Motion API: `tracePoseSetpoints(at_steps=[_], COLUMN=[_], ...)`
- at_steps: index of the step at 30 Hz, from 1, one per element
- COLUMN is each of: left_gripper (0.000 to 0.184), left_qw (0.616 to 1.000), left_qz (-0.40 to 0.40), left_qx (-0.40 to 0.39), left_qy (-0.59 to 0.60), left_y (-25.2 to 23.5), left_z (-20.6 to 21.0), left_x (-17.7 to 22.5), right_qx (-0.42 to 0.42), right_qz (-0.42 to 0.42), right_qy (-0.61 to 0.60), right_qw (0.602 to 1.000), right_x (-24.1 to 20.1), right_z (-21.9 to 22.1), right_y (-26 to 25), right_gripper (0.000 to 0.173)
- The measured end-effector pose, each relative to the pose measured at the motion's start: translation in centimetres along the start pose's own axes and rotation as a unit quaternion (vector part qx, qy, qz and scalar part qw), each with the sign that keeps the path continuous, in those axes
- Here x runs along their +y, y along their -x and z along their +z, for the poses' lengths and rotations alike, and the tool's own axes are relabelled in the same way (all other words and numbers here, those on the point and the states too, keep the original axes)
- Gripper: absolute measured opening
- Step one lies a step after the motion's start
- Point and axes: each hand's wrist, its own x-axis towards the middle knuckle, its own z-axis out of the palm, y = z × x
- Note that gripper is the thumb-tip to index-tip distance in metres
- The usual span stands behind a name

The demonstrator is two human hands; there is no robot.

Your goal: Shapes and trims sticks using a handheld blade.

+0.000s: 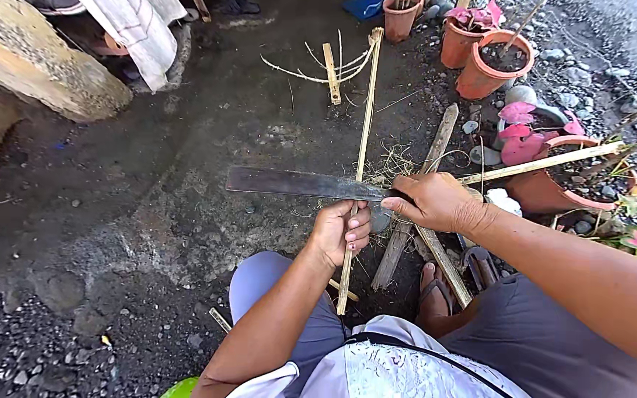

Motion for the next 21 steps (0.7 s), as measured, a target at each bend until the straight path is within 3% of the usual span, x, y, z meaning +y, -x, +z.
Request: tracePoseSetpoints(at_steps=[5,11,13,15,17,21], left_gripper=[0.042,0.04,0.043,0.044,0.044,0.045], left_qw=[1.0,0.998,0.999,0.999,0.999,0.998], left_qz=[0.007,0.025,0.017,-0.007,-0.019,-0.012], left_qx=[-0.013,0.038,0.021,0.008,0.005,0.012], left_qy=[-0.004,-0.032,-0.032,-0.033,-0.048,-0.064], left_y=[0.5,0.5,0.9,1.6,1.6,0.7], left_z=[0.5,1.5,1.5,1.7,1.8,1.7], left_x=[0.3,0.2,0.0,-0.3,-0.6,-0.4], right_qx=[0.041,0.069,0.056,0.025,0.028,0.043], right_qz=[-0.049,-0.089,-0.042,0.077,0.144,0.057], right_qy=[0.024,0.062,0.062,0.042,0.029,0.039], right_qw=[0.998,0.992,0.996,0.996,0.989,0.997], right_x=[0.8,2.7,4.0,6.0,7.1,3.4], right_z=[-0.2,-0.4,-1.1,-2.9,-4.4,-3.4], right_y=[-0.7,-1.5,-1.8,-1.8,-1.6,-0.7], right_gripper=[0.063,0.065,0.069,0.074,0.079,0.07])
